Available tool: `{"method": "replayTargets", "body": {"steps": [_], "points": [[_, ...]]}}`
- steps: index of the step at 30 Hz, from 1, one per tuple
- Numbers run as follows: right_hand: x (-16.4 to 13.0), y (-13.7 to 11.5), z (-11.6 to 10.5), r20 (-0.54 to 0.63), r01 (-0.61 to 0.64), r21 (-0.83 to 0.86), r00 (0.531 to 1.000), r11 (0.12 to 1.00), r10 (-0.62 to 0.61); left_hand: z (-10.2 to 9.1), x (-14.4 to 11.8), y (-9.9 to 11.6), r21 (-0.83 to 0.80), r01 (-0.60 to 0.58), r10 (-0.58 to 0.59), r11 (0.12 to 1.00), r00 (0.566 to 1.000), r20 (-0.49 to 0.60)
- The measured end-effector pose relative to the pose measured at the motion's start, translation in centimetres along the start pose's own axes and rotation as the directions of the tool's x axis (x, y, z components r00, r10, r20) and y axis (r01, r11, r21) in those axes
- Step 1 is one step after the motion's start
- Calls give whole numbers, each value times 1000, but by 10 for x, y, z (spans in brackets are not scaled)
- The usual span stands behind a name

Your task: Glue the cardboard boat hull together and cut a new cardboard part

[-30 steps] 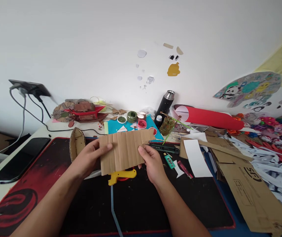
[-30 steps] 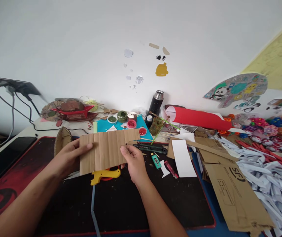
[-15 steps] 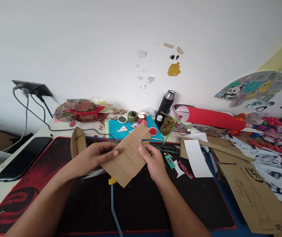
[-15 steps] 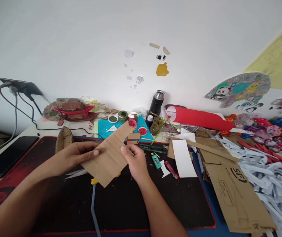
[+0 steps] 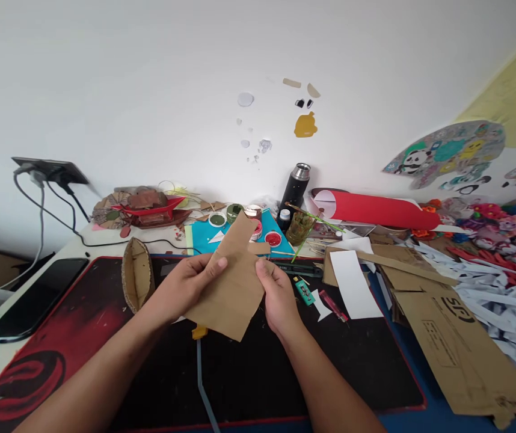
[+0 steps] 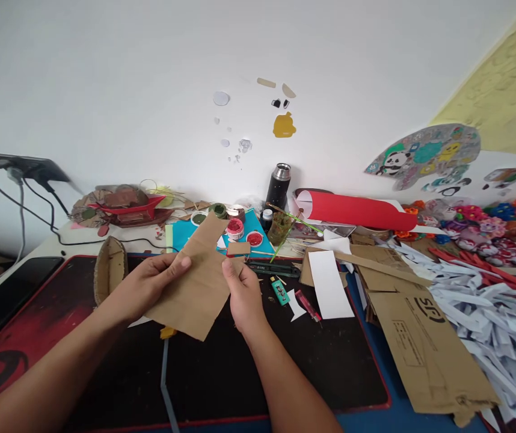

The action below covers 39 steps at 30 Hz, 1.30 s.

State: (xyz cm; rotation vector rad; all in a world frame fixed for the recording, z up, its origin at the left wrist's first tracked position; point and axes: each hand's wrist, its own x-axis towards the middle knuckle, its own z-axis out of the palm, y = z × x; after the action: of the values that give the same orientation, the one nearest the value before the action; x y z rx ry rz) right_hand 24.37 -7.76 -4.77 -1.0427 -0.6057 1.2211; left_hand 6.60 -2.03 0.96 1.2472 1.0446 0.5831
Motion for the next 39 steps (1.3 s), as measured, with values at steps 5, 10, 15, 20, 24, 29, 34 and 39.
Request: {"method": "replayTargets", "body": {"steps": [5, 10, 15, 20, 24, 29, 34, 39], "points": [[-1, -2, -3, 7, 7, 26, 1000, 1000, -8, 9, 7, -6, -135, 65, -54, 989, 995, 82], [-2, -5, 1, 10, -45, 111, 999, 993, 44, 15, 8, -17, -173, 21, -17, 985, 1000, 21], [0, -6, 4, -18, -76, 161, 997, 984, 80, 17, 8, -18, -103, -42, 38, 994, 998, -40], [0, 0, 0, 1, -11, 100, 1000, 995, 11, 19, 8, -15, 78, -175, 188, 981, 958, -217], [-4, -1, 1, -31, -24, 20, 999, 1000, 24, 22, 6, -19, -66, -99, 90, 993, 988, -125], [-4, -4, 4, -25, -34, 51, 999, 998, 35, 25, 7, -26, -92, -136, 120, 986, 980, -156], [0, 1, 3, -42, -63, 74, 997, 995, 66, 26, 10, -21, -120, -77, 61, 990, 990, -128], [-4, 0, 2, 55, -46, -90, 997, 995, 51, 15, 8, -8, -163, -25, 12, 986, 996, -85]]}}
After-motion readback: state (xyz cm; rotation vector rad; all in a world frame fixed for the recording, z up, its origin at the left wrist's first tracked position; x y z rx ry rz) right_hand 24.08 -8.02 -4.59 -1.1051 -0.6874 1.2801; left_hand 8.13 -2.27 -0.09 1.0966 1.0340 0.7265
